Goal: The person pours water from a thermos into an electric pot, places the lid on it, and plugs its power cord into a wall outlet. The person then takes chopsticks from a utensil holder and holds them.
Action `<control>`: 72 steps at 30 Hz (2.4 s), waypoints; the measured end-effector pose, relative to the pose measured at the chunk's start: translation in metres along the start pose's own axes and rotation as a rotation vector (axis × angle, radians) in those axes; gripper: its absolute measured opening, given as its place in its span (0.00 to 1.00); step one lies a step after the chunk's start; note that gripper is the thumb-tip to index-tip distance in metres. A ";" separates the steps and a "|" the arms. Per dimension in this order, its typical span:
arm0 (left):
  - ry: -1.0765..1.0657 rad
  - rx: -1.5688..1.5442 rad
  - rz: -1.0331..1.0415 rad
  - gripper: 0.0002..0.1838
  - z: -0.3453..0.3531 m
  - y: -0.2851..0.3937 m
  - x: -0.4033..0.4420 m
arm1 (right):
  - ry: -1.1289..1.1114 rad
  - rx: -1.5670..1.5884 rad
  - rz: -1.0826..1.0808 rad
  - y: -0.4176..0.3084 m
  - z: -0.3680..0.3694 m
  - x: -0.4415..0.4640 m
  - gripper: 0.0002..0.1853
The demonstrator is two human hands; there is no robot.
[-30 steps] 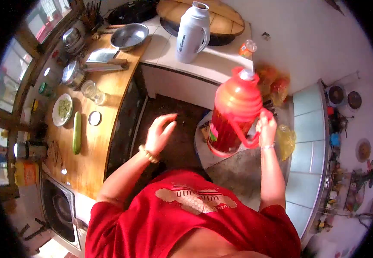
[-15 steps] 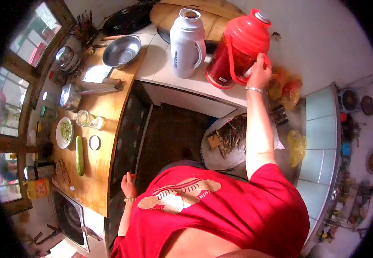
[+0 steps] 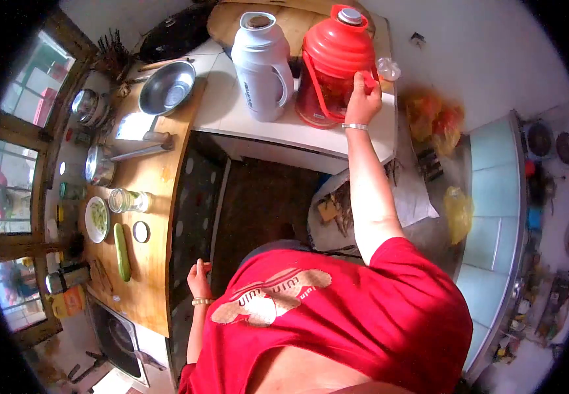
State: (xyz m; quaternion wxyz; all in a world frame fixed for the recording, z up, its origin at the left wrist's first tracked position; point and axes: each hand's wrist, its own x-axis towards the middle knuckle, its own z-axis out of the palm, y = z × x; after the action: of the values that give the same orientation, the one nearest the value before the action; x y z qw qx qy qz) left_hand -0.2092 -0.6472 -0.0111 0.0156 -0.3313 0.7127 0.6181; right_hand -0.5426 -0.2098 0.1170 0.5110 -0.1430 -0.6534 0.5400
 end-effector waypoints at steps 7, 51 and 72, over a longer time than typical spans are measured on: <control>-0.120 0.139 0.002 0.15 0.007 0.008 0.007 | -0.055 -0.038 0.056 -0.018 0.003 -0.017 0.14; -1.422 2.525 0.604 0.17 0.301 -0.193 -0.142 | 0.271 -0.128 1.526 -0.054 -1.108 -0.454 0.13; -1.478 0.795 0.732 0.14 0.967 -0.103 -0.573 | -0.064 -1.090 0.574 0.060 -1.247 0.193 0.17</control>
State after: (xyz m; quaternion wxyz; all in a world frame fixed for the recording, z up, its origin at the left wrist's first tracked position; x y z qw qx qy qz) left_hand -0.0866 0.4728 -0.0810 0.3837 0.4249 0.7421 0.3485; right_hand 0.3762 0.6523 0.0335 0.1790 -0.5374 -0.7858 0.2484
